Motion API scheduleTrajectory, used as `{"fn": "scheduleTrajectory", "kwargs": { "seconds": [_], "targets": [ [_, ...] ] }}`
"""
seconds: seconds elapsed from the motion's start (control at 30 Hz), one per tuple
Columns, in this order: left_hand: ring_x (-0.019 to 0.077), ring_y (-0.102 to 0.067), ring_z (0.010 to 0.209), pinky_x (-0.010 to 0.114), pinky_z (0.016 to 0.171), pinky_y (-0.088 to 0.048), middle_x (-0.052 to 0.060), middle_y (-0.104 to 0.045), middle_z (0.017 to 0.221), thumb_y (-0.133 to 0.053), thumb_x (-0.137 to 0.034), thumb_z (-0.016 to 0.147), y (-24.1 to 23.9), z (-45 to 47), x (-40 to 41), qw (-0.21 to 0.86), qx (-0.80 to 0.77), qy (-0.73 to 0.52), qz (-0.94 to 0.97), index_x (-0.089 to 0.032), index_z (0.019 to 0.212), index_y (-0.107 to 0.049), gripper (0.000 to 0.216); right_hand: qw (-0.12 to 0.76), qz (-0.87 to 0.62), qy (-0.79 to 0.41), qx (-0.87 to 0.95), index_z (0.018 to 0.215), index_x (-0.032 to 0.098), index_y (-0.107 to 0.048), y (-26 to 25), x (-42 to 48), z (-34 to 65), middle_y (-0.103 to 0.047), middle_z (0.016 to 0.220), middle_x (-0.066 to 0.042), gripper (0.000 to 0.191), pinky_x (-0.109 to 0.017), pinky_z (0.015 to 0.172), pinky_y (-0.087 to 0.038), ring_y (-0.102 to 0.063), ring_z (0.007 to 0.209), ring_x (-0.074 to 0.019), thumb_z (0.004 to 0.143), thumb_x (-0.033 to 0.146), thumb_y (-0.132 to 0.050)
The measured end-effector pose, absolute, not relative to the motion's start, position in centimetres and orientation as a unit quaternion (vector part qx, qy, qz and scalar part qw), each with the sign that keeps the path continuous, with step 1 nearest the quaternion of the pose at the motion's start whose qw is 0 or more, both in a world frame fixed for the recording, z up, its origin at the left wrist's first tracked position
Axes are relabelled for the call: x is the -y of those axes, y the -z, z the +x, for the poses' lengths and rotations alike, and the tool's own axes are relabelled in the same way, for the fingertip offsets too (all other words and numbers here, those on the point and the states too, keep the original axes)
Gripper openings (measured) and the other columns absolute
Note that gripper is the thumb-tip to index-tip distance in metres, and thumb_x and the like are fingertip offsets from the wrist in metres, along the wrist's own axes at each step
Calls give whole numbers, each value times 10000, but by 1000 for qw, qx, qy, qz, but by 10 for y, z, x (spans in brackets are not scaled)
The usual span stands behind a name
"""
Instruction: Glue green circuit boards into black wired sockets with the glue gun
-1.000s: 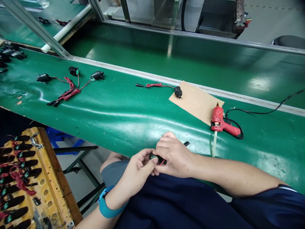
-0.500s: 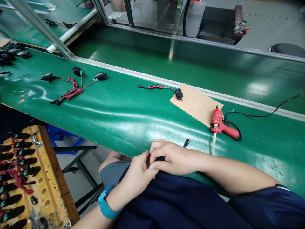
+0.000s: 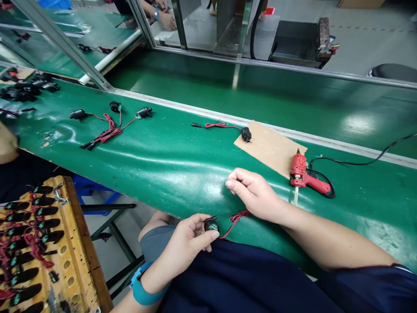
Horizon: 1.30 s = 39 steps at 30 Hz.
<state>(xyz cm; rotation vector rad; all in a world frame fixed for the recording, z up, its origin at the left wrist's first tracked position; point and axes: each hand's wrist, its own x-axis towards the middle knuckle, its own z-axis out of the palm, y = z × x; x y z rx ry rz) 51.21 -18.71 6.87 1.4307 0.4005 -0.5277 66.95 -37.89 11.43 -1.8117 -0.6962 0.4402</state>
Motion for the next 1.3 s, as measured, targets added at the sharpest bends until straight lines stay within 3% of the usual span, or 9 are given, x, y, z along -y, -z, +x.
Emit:
{"fn": "scheduleTrajectory", "kwargs": {
  "seconds": [0.23, 0.37, 0.47, 0.7, 0.8, 0.93, 1.07, 1.2, 1.3],
  "targets": [
    [142, -672, 611, 267, 597, -503, 80, -738, 857, -716, -523, 881, -72, 509, 177, 764, -184, 218, 578, -125, 1175, -637, 500, 556, -805, -33, 203, 783, 186, -585, -101, 390, 686, -600, 755, -8, 376, -291, 680, -426, -537, 699, -139, 1043, 448, -510],
    [133, -644, 578, 263, 580, -476, 82, -740, 811, -665, -554, 910, -72, 506, 173, 763, -222, 187, 578, -115, 1158, -629, 506, 497, -802, -43, 329, 1090, 197, -671, -96, 386, 674, -701, 1056, -77, 219, -380, 910, -491, -642, 1008, -218, 1026, 374, -560],
    [125, -626, 572, 263, 583, -470, 70, -732, 793, -659, -539, 919, -71, 504, 172, 756, -235, 162, 589, -118, 1161, -622, 486, 472, -775, -22, 419, 1231, 197, -630, -92, 381, 659, -690, 1185, -115, 262, -446, 978, -492, -629, 1121, -258, 1002, 323, -607],
    [128, -600, 582, 261, 601, -476, -4, -646, 639, -679, -468, 914, -74, 499, 168, 751, -240, 113, 605, -120, 1144, -619, 421, 430, -749, 13, 504, 1245, 155, -619, -89, 374, 629, -646, 1258, -180, 348, -510, 977, -478, -607, 1156, -315, 922, 237, -719],
    [111, -577, 581, 257, 607, -479, -15, -631, 676, -742, -400, 859, -77, 497, 168, 765, -257, 90, 584, -120, 1104, -611, 394, 437, -727, 0, 530, 1237, 147, -624, -94, 373, 614, -656, 1172, -167, 349, -477, 923, -493, -615, 1078, -290, 901, 153, -718],
    [107, -567, 601, 260, 602, -480, -19, -608, 748, -759, -339, 823, -78, 493, 166, 776, -282, 39, 562, -136, 1075, -584, 368, 452, -702, -88, 543, 1202, 171, -639, -95, 368, 596, -668, 998, -101, 296, -375, 817, -515, -630, 906, -216, 916, 101, -672],
    [118, -577, 685, 276, 663, -494, 15, -630, 845, -725, -263, 843, -75, 484, 166, 769, -293, -32, 568, -155, 1085, -572, 305, 462, -702, -318, 439, 1114, 207, -687, -93, 350, 586, -662, 886, -55, 186, -325, 719, -494, -609, 774, -182, 956, 303, -672],
    [150, -600, 770, 286, 703, -486, 43, -649, 887, -686, -190, 854, -67, 463, 166, 740, -280, -119, 600, -166, 1141, -573, 310, 584, -571, -554, 158, 1035, 174, -698, -87, 318, 580, -615, 744, -27, 485, -280, 561, -419, -502, 568, -128, 958, 632, -558],
    [165, -598, 781, 294, 714, -493, 44, -644, 897, -692, -174, 839, -62, 439, 161, 667, -293, -195, 656, -180, 1161, -592, 338, 616, -513, -598, 16, 960, 160, -698, -77, 291, 575, -557, 673, 7, 535, -240, 500, -351, -419, 498, -85, 898, 685, -617]
  ]
}}
